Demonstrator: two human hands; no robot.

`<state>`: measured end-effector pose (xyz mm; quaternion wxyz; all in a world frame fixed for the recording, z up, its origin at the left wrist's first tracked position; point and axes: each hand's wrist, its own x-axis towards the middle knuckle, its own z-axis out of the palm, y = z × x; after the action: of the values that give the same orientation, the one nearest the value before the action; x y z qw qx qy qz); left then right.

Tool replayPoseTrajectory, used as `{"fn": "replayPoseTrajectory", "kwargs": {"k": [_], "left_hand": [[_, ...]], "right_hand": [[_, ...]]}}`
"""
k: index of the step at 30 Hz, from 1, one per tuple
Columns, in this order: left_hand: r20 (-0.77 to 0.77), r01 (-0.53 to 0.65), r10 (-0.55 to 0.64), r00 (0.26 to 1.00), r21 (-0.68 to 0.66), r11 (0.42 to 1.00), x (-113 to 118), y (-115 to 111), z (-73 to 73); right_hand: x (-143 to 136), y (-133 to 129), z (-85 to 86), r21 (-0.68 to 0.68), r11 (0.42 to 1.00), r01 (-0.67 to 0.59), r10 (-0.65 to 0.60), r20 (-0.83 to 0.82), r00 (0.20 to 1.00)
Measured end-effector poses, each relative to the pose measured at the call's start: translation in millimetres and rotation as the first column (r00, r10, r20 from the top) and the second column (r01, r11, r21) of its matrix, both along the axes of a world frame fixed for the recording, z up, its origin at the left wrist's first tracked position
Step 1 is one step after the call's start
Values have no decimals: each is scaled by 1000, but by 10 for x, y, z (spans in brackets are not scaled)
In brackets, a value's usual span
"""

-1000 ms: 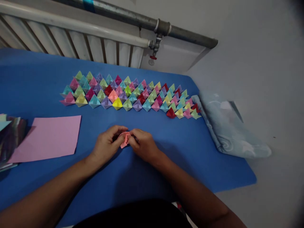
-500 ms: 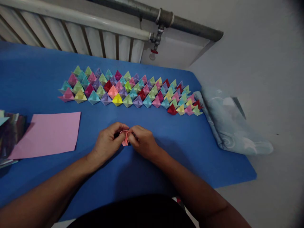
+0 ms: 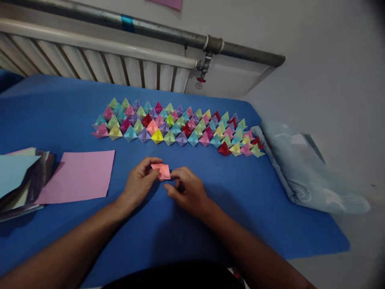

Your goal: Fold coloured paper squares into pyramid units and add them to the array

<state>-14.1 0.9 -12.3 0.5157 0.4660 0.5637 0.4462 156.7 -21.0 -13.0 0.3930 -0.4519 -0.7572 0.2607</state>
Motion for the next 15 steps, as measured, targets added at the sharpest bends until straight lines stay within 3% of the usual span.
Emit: {"fn": "replayPoseTrajectory", "kwargs": {"k": [6,10,15], "left_hand": [[114,62,-52,992,-83,995,31,-33,37],[-23,72,-72,997,-7,997,-16,-45,100],[-85,156,-150,985,75,985,-101,-16,134]], "right_hand": [[26,79,-48,53,998,24,-24,8,1000],[50,90,-26,3,1000,26,-26,-32,999],[68,77,7,-25,997,-72,72,-4,997]]}}
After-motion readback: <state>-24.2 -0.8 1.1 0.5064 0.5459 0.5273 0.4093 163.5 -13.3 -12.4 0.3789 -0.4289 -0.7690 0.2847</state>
